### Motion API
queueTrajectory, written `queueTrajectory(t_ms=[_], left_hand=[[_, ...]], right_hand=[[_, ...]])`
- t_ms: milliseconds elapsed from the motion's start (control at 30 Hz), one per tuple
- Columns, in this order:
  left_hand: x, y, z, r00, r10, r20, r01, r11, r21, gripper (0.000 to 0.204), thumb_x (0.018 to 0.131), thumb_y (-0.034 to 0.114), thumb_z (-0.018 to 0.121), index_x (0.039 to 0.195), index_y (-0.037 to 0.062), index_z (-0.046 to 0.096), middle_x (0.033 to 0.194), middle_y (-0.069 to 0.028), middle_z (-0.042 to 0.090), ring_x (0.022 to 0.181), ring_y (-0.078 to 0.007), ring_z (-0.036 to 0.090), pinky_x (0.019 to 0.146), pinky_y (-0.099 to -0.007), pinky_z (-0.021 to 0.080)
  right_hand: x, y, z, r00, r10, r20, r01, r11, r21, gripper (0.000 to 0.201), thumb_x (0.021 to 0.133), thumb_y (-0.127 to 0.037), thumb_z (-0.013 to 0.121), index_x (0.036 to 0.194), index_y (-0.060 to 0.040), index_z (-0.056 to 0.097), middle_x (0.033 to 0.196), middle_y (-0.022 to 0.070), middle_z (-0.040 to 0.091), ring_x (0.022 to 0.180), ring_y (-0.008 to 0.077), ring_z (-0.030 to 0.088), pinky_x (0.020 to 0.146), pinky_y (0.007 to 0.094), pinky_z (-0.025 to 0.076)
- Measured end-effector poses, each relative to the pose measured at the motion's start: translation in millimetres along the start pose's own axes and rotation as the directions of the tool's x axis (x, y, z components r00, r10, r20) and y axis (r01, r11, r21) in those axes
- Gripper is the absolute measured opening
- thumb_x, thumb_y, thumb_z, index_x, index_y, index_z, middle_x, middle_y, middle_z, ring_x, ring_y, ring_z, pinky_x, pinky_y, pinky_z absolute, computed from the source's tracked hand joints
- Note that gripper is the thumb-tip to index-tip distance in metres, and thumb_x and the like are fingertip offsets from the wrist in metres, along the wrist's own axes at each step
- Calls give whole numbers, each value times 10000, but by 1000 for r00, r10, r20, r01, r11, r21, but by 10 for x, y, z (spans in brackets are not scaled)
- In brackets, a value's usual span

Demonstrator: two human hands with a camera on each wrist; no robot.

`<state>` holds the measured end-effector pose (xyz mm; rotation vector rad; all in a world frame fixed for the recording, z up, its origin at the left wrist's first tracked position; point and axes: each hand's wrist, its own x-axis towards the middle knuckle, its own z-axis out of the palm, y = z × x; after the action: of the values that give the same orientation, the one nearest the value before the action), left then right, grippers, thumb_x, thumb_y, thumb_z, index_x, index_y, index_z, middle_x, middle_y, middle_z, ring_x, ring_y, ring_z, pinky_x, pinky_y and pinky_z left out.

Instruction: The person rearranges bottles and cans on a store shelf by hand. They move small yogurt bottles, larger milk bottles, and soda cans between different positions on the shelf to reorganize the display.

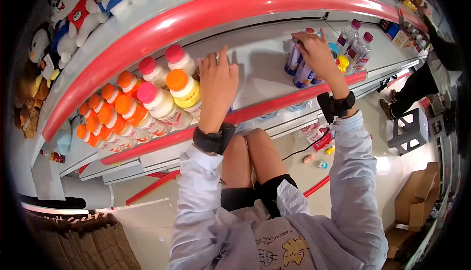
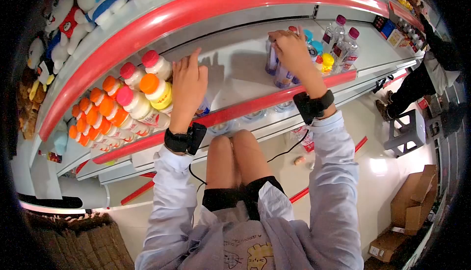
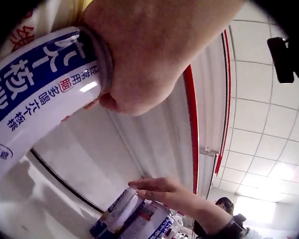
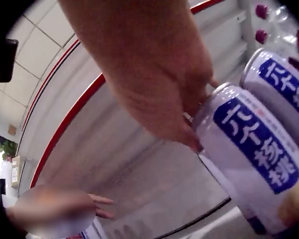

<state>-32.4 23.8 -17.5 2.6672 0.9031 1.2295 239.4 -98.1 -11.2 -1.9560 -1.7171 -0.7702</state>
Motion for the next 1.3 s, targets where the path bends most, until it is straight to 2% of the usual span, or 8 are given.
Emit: queueTrajectory(t_ms=[200,300,400,467,600,833,967,1300], left_hand=[[4,10,-16,999,-15,29,14,1000,8,400,910,157,456,1256,-23,541,1132,-264,611,1082,-442,553,1084,-575,325],[0,6,-23,1000,-17,21,17,1000,22,391,912,158,453,1253,-11,543,1166,-265,599,1112,-439,543,1087,-567,324],[7,-10,1,999,-13,-38,10,997,-72,392,890,145,490,1232,-42,531,1152,-253,596,1141,-400,529,1073,-548,344],[34,-23,-52,998,-54,-18,49,974,-221,390,889,136,484,1241,-28,524,1171,-245,590,1151,-407,517,1062,-522,356],[125,64,-331,993,-116,-7,100,889,-447,371,886,125,477,1233,8,536,1173,-228,588,1123,-415,527,1010,-477,397],[331,-29,-934,999,49,8,-49,999,18,281,876,164,531,1090,24,649,1132,-215,631,1069,-397,578,926,-460,451],[307,-447,-829,999,-9,51,-1,984,176,309,896,198,535,1121,14,641,1179,-213,618,1095,-403,570,940,-455,452],[284,-467,-756,998,-66,22,63,989,135,362,859,259,578,1106,8,663,1237,-221,602,1137,-415,555,977,-478,450]], right_hand=[[50,-103,-236,967,184,176,-198,978,66,303,873,-159,610,1174,-118,616,1191,117,646,1141,316,586,1128,599,244],[44,-133,-118,982,182,61,-180,983,-32,308,868,-175,606,1167,-100,615,1198,129,639,1157,322,573,1130,598,249],[64,-419,-110,999,34,-28,-28,984,179,398,848,-188,659,1231,-106,592,1242,142,620,1194,331,548,1113,548,283],[43,-812,-88,985,-117,127,55,909,414,456,823,-209,696,1237,-57,582,1275,138,597,1206,346,533,1095,521,317],[83,-1590,-58,978,-199,-59,198,817,542,440,803,-323,706,1127,-39,617,1091,161,618,1041,340,582,994,481,393],[214,-1921,59,991,-123,-52,130,786,605,433,773,-340,741,1033,-7,647,1008,170,607,990,345,598,950,457,442],[146,-1798,10,960,-179,-216,262,844,468,403,781,-312,736,1019,2,649,993,161,609,960,342,603,905,442,469],[121,-1853,-52,968,-206,-141,250,826,505,351,808,-284,718,1002,-3,639,908,168,623,886,339,620,871,422,484]])
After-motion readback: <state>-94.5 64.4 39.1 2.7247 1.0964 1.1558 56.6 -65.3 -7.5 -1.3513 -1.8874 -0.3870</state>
